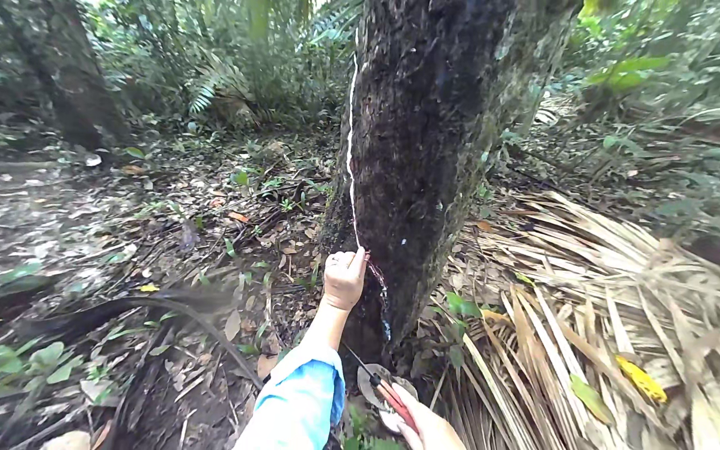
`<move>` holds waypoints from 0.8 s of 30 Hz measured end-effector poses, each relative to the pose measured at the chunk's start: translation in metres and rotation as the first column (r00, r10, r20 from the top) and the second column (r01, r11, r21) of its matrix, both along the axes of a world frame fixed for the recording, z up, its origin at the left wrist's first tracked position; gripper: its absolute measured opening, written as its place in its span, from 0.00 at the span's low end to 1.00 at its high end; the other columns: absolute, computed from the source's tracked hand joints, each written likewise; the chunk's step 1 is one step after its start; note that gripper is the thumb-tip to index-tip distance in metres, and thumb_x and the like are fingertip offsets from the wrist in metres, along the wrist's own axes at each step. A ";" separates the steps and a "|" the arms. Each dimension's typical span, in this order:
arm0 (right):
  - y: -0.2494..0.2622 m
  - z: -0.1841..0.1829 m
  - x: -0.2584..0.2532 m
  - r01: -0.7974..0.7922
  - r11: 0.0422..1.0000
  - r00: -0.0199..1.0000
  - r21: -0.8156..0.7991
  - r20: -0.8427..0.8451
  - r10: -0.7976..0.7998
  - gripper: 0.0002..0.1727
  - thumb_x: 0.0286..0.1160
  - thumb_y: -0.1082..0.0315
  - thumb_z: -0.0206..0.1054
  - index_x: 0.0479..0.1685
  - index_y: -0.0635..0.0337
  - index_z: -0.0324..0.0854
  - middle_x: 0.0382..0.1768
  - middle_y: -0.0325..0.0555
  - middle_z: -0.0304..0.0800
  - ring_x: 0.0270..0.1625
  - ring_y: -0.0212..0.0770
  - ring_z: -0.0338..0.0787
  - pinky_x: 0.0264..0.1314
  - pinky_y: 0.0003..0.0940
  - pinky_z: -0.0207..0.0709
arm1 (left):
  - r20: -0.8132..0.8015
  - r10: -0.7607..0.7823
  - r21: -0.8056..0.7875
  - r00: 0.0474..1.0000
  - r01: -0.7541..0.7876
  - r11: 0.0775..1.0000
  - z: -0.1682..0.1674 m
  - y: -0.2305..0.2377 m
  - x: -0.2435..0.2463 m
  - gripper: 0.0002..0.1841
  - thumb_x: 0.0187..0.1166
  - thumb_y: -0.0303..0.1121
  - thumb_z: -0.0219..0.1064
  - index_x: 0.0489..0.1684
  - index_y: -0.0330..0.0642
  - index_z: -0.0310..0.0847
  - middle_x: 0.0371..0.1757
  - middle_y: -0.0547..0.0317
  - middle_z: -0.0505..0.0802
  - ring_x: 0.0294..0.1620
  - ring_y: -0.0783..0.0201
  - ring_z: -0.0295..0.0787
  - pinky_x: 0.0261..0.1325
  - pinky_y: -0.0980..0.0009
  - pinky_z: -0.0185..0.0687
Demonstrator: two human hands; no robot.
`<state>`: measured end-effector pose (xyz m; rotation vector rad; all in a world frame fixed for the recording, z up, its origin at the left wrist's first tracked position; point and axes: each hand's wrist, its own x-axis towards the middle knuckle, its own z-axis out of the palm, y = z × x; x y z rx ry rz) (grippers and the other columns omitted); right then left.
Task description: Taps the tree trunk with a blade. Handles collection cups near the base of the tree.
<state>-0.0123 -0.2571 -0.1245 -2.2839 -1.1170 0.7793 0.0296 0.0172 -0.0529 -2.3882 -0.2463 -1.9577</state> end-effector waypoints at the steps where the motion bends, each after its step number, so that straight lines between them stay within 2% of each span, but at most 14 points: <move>1: -0.002 -0.001 -0.001 0.009 1.000 1.000 0.008 0.000 -0.009 0.32 0.87 0.65 0.61 0.91 0.56 0.61 0.65 0.71 0.87 0.64 0.71 0.89 0.70 0.68 0.76 | 0.005 0.017 0.006 1.000 -0.017 1.000 0.000 0.000 0.001 0.09 0.74 0.27 0.69 0.34 0.33 0.95 0.24 0.48 0.93 0.27 0.53 0.91 0.41 0.62 0.85; 4: -0.008 -0.002 -0.005 0.037 0.998 0.999 0.051 0.012 -0.038 0.32 0.85 0.67 0.62 0.89 0.59 0.64 0.66 0.70 0.87 0.64 0.71 0.90 0.70 0.67 0.77 | 0.005 0.052 -0.006 0.999 -0.052 0.999 0.001 -0.003 0.001 0.08 0.74 0.28 0.69 0.32 0.33 0.93 0.24 0.48 0.92 0.28 0.52 0.91 0.40 0.61 0.86; 12: -0.027 -0.007 -0.005 0.074 0.995 0.997 0.071 -0.011 -0.073 0.31 0.84 0.68 0.62 0.88 0.63 0.65 0.68 0.71 0.85 0.66 0.71 0.88 0.72 0.67 0.75 | -0.120 0.090 -0.026 0.989 -0.093 0.995 0.002 -0.007 -0.005 0.07 0.71 0.26 0.70 0.35 0.30 0.90 0.32 0.43 0.95 0.33 0.48 0.96 0.40 0.57 0.90; 15: -0.033 -0.009 -0.004 0.087 0.992 0.996 0.096 0.015 -0.088 0.31 0.83 0.68 0.64 0.87 0.64 0.67 0.66 0.71 0.87 0.64 0.72 0.90 0.71 0.67 0.77 | -0.204 0.118 -0.051 0.972 -0.131 0.990 0.007 -0.010 -0.005 0.04 0.71 0.21 0.69 0.34 0.28 0.89 0.30 0.42 0.93 0.32 0.47 0.96 0.40 0.56 0.91; 19: -0.039 -0.006 -0.005 0.110 0.989 0.994 0.094 0.018 -0.112 0.31 0.83 0.68 0.64 0.86 0.65 0.67 0.66 0.71 0.87 0.64 0.71 0.90 0.71 0.66 0.77 | -0.339 0.124 -0.057 0.932 -0.152 0.987 0.018 -0.010 -0.005 0.03 0.67 0.19 0.70 0.26 0.27 0.84 0.24 0.41 0.88 0.27 0.44 0.93 0.30 0.54 0.88; 21: -0.044 -0.002 -0.006 0.126 0.988 0.992 0.087 0.008 -0.127 0.31 0.82 0.69 0.65 0.85 0.65 0.68 0.66 0.72 0.87 0.65 0.71 0.89 0.71 0.66 0.77 | -0.529 0.073 -0.190 0.846 -0.202 0.961 0.033 -0.007 -0.017 0.07 0.74 0.21 0.66 0.36 0.22 0.85 0.35 0.33 0.91 0.37 0.37 0.95 0.39 0.46 0.89; 24: -0.055 -0.004 -0.006 0.138 0.984 0.990 0.113 -0.005 -0.138 0.30 0.82 0.69 0.64 0.84 0.68 0.69 0.65 0.72 0.87 0.65 0.72 0.89 0.71 0.67 0.76 | -0.718 0.002 -0.403 0.696 -0.418 0.815 0.061 0.021 -0.045 0.17 0.85 0.28 0.59 0.62 0.20 0.79 0.62 0.25 0.87 0.62 0.30 0.88 0.63 0.37 0.82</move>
